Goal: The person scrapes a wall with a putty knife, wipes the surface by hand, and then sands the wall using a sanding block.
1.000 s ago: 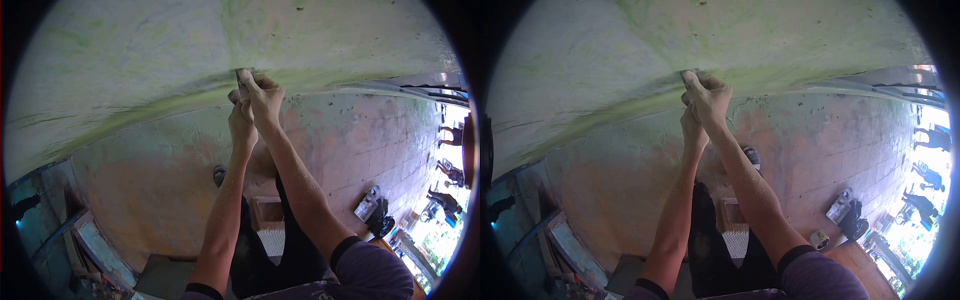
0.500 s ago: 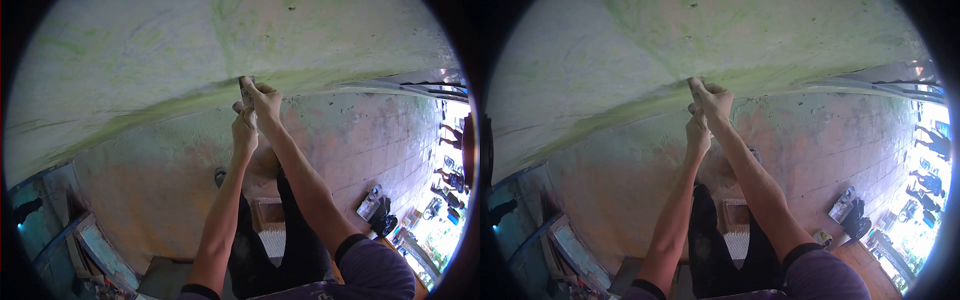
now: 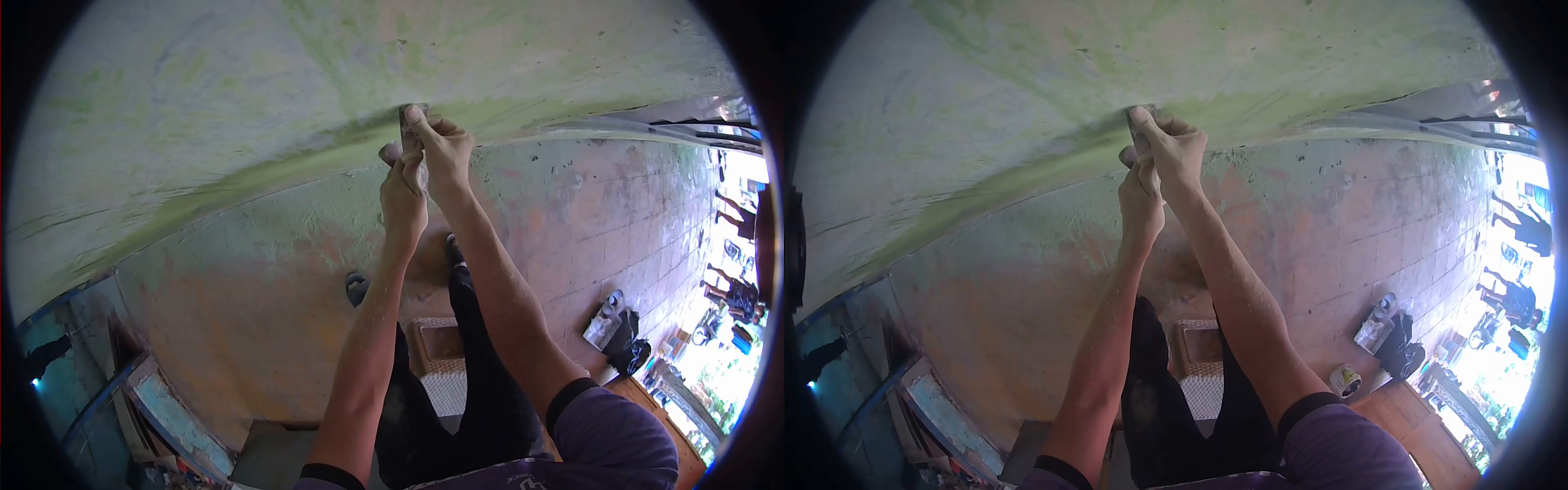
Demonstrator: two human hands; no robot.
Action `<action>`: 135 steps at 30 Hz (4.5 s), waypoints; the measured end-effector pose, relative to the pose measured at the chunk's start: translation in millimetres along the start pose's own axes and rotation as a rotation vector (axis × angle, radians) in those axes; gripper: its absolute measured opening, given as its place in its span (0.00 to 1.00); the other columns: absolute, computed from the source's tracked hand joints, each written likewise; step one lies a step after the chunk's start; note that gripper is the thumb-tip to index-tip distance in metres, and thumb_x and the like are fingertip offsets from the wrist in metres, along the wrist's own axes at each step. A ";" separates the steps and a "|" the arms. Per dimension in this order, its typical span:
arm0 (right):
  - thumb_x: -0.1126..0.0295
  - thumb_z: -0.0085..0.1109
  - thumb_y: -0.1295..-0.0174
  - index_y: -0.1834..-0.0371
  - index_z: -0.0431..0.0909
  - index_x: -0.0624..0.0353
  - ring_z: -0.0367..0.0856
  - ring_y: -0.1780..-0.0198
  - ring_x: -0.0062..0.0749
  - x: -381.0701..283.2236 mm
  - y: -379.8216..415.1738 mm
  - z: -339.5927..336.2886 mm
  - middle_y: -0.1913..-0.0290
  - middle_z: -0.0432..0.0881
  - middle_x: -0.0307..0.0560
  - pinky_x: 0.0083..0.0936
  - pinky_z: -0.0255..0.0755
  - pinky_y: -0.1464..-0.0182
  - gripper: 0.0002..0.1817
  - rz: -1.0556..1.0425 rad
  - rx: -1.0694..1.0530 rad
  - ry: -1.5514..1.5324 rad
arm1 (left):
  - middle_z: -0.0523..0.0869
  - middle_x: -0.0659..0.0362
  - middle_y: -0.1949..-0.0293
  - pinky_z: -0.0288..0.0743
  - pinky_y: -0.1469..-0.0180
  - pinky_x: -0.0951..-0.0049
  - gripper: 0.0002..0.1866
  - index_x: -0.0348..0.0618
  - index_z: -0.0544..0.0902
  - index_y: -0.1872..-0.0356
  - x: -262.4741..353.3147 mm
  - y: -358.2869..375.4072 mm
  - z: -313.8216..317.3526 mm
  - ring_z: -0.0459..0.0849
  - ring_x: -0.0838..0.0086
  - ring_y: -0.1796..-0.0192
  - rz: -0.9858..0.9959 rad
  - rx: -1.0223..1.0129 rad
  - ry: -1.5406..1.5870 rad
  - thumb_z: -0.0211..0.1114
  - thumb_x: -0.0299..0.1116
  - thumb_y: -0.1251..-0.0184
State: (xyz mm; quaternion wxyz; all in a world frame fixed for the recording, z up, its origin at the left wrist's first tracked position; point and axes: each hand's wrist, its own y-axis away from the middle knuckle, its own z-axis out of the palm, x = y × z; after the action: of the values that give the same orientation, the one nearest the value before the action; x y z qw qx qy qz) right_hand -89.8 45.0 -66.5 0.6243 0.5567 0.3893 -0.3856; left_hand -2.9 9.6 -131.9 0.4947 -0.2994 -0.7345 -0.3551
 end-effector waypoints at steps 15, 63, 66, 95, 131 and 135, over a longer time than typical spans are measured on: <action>0.59 0.76 0.41 0.67 0.86 0.70 0.76 0.79 0.18 5.9 0.7 -11.0 0.77 0.83 0.43 0.21 0.69 0.77 0.20 -0.154 0.026 0.120 | 0.85 0.38 0.60 0.74 0.55 0.46 0.19 0.41 0.83 0.50 24.6 0.9 4.3 0.84 0.40 0.54 0.088 -0.001 -0.163 0.45 0.40 0.20; 0.58 0.78 0.43 0.69 0.85 0.68 0.81 0.73 0.21 1.5 2.4 -0.5 0.73 0.84 0.43 0.21 0.73 0.70 0.20 0.138 -0.162 -0.063 | 0.82 0.39 0.67 0.73 0.64 0.51 0.24 0.36 0.80 0.52 -6.1 -2.9 -7.6 0.81 0.45 0.64 -0.073 0.012 0.043 0.46 0.49 0.21; 0.59 0.78 0.43 0.68 0.86 0.67 0.80 0.70 0.20 -1.1 3.5 2.0 0.71 0.84 0.41 0.21 0.72 0.68 0.19 0.101 -0.223 -0.110 | 0.81 0.44 0.71 0.73 0.68 0.56 0.26 0.36 0.79 0.50 3.3 -6.3 -12.9 0.81 0.54 0.70 0.066 0.054 -0.060 0.46 0.51 0.20; 0.55 0.79 0.45 0.75 0.82 0.64 0.78 0.74 0.19 4.6 6.5 22.3 0.76 0.80 0.38 0.20 0.70 0.71 0.22 0.015 -0.175 -0.187 | 0.86 0.39 0.62 0.76 0.56 0.49 0.22 0.40 0.81 0.49 1.0 -11.4 -32.6 0.84 0.41 0.58 -0.012 -0.028 0.006 0.46 0.47 0.19; 0.56 0.80 0.46 0.76 0.79 0.61 0.75 0.77 0.21 60.8 -40.0 -32.1 0.76 0.78 0.39 0.24 0.71 0.73 0.22 0.192 -0.103 -0.262 | 0.86 0.39 0.57 0.79 0.57 0.52 0.20 0.41 0.81 0.46 -32.7 -5.7 17.4 0.84 0.43 0.56 0.084 -0.106 -0.219 0.46 0.43 0.19; 0.56 0.81 0.47 0.76 0.79 0.61 0.75 0.78 0.20 23.4 -24.5 -28.9 0.77 0.79 0.40 0.23 0.69 0.76 0.22 0.084 -0.163 -0.346 | 0.85 0.40 0.56 0.86 0.64 0.57 0.25 0.37 0.79 0.43 -8.3 -10.7 9.9 0.87 0.51 0.61 0.130 -0.110 -0.092 0.46 0.49 0.19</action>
State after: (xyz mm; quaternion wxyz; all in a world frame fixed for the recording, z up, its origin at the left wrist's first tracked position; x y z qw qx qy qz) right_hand -104.5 70.6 -99.8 0.7406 0.4456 0.2826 -0.4161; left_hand -13.7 10.9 -144.8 0.4652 -0.3891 -0.7149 -0.3479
